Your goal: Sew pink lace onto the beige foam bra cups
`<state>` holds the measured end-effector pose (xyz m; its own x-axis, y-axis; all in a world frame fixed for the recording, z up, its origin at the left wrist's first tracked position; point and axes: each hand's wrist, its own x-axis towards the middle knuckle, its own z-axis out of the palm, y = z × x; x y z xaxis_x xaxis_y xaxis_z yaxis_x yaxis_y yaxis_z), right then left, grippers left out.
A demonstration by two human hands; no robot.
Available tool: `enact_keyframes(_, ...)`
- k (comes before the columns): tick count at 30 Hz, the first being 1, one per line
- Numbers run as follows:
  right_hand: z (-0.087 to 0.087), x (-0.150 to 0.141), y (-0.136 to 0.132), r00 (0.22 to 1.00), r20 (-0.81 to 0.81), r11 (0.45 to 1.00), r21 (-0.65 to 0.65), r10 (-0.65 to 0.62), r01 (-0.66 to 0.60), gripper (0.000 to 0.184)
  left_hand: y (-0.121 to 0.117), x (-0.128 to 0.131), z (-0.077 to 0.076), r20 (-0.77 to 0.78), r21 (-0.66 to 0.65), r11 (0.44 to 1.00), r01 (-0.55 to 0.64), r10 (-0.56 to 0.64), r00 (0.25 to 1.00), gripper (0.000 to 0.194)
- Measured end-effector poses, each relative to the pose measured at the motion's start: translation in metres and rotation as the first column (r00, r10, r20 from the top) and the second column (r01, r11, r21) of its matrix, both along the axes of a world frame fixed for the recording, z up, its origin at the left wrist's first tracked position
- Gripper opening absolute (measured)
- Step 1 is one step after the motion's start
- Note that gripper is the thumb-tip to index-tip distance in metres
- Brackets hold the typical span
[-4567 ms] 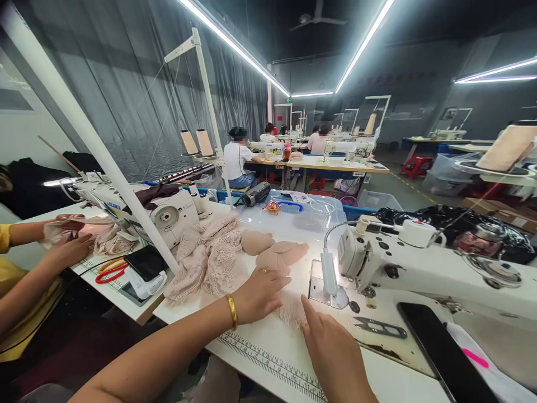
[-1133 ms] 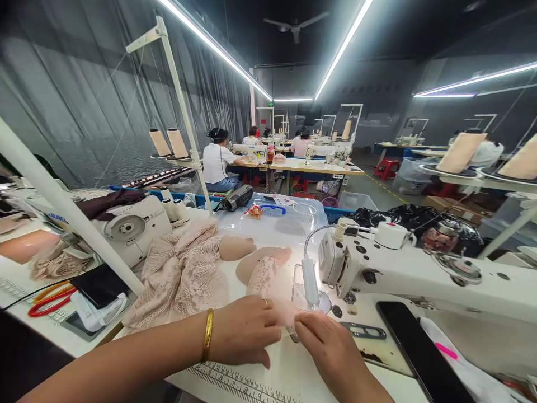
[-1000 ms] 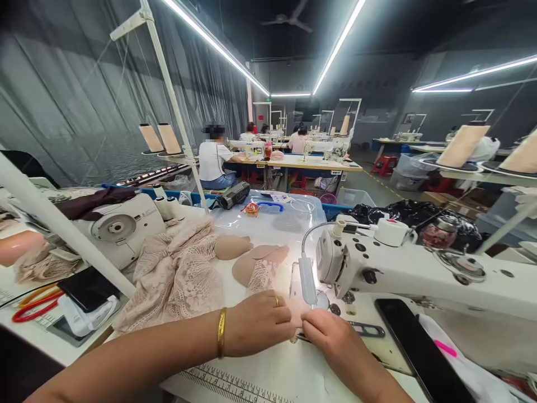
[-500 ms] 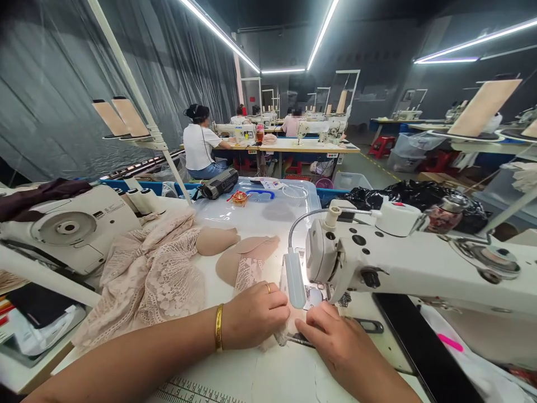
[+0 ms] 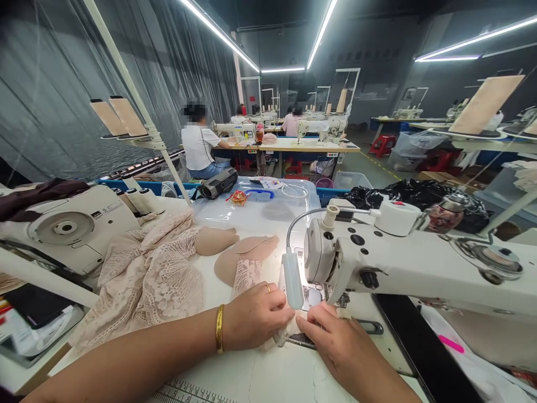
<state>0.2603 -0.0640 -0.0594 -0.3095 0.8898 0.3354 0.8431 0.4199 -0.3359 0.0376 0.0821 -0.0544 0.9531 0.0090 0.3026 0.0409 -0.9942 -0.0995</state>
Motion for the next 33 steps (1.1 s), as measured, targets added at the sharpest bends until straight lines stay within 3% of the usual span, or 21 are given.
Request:
enact_keyframes(7, -0.004, -0.002, 0.002, 0.995, 0.099, 0.995, 0.098, -0.010, 0.000, 0.036, -0.001, 0.003, 0.000, 0.076, -0.014, 0.998, 0.056, -0.055, 0.996, 0.010)
enact_keyframes(14, -0.015, 0.002, 0.005, 0.984, 0.168, 0.990, 0.139, -0.055, 0.031, 0.032, 0.006, 0.010, -0.003, 0.027, -0.058, 0.997, 0.055, -0.053, 0.998, 0.018)
enact_keyframes(20, -0.020, 0.006, 0.008, 0.968, 0.208, 0.970, 0.224, -0.141, 0.093, 0.031, 0.021, 0.027, -0.001, 0.001, -0.081, 0.984, 0.158, -0.159, 0.987, 0.016)
enact_keyframes(23, -0.028, 0.010, 0.007, 0.950, 0.253, 0.970, 0.206, -0.180, 0.129, 0.025, 0.029, 0.034, -0.002, -0.008, -0.085, 0.977, 0.196, -0.197, 0.980, 0.016)
enact_keyframes(27, -0.038, 0.016, 0.006, 0.944, 0.249, 0.964, 0.210, -0.217, 0.166, 0.031, 0.034, 0.038, -0.004, 0.006, -0.094, 0.974, 0.208, -0.208, 0.978, 0.017)
enact_keyframes(33, -0.040, 0.015, 0.005, 0.940, 0.245, 0.955, 0.236, -0.238, 0.180, 0.038, 0.036, 0.040, -0.003, -0.009, -0.072, 0.980, 0.184, -0.185, 0.983, 0.017)
